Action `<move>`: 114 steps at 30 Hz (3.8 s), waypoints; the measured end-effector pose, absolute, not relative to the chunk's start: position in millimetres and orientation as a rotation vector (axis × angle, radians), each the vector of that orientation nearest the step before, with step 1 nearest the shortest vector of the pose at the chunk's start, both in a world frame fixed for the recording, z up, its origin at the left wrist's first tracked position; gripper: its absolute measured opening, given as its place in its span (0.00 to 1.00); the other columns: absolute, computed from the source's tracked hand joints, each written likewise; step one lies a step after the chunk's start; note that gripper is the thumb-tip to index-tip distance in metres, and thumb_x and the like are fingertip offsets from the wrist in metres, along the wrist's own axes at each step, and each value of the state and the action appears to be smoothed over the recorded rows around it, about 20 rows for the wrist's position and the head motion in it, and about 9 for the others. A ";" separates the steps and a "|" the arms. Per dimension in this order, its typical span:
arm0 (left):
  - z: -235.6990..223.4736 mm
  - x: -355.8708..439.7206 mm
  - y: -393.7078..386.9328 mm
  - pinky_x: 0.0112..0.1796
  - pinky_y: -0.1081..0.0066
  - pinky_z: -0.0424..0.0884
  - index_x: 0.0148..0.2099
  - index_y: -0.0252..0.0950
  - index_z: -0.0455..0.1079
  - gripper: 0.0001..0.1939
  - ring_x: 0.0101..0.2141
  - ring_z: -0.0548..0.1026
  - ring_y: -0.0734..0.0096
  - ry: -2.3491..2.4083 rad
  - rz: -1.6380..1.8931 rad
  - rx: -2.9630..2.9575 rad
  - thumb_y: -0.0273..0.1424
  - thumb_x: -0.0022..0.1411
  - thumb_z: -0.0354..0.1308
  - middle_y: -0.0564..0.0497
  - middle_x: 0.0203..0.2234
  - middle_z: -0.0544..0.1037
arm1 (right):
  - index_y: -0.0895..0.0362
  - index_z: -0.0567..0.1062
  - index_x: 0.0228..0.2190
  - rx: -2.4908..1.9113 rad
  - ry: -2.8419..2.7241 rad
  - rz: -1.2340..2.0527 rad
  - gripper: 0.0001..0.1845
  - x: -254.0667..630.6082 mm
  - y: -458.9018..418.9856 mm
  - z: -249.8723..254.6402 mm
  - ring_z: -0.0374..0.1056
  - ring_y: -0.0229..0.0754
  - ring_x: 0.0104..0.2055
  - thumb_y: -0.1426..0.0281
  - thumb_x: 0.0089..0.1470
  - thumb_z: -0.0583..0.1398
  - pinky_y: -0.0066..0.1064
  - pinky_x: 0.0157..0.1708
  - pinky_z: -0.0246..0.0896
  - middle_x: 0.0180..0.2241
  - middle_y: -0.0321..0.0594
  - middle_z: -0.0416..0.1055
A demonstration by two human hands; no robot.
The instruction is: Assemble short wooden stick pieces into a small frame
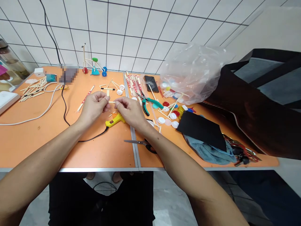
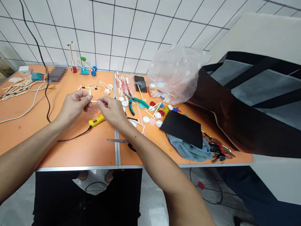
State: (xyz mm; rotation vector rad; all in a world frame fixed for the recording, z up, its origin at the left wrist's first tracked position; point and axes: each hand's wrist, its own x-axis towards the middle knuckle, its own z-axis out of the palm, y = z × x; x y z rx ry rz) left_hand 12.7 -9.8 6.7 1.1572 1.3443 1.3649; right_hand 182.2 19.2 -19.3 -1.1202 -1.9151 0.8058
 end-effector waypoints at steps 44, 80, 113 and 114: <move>3.3 18.4 -12.3 0.24 0.77 0.69 0.31 0.37 0.73 0.10 0.18 0.73 0.76 1.331 1.456 1.096 0.23 0.66 0.63 0.57 0.17 0.75 | 0.54 0.81 0.37 -1.219 -1.781 0.812 0.10 171.8 17.1 -20.7 0.72 0.40 0.32 0.73 0.56 0.60 0.32 0.37 0.66 0.30 0.33 0.79; -1.7 17.8 -12.5 0.24 0.76 0.68 0.29 0.38 0.74 0.10 0.19 0.73 0.75 1.337 1.391 1.182 0.24 0.64 0.64 0.55 0.18 0.77 | 0.53 0.79 0.34 -1.165 -1.885 0.766 0.04 178.2 15.9 -12.1 0.71 0.41 0.33 0.70 0.59 0.61 0.33 0.38 0.65 0.32 0.36 0.80; 4.4 16.0 -12.9 0.21 0.76 0.66 0.28 0.37 0.73 0.09 0.16 0.70 0.76 1.238 1.363 1.111 0.28 0.61 0.67 0.53 0.17 0.77 | 0.53 0.82 0.38 -1.025 -1.780 0.783 0.04 174.8 15.6 -22.2 0.77 0.40 0.38 0.70 0.61 0.65 0.34 0.42 0.74 0.37 0.37 0.82; 5.0 16.4 -13.4 0.20 0.77 0.65 0.28 0.37 0.73 0.09 0.16 0.69 0.76 1.242 1.368 1.109 0.27 0.61 0.67 0.54 0.16 0.77 | 0.54 0.82 0.38 -1.029 -1.776 0.756 0.04 174.4 15.4 -23.3 0.77 0.41 0.39 0.70 0.62 0.65 0.35 0.43 0.74 0.38 0.38 0.83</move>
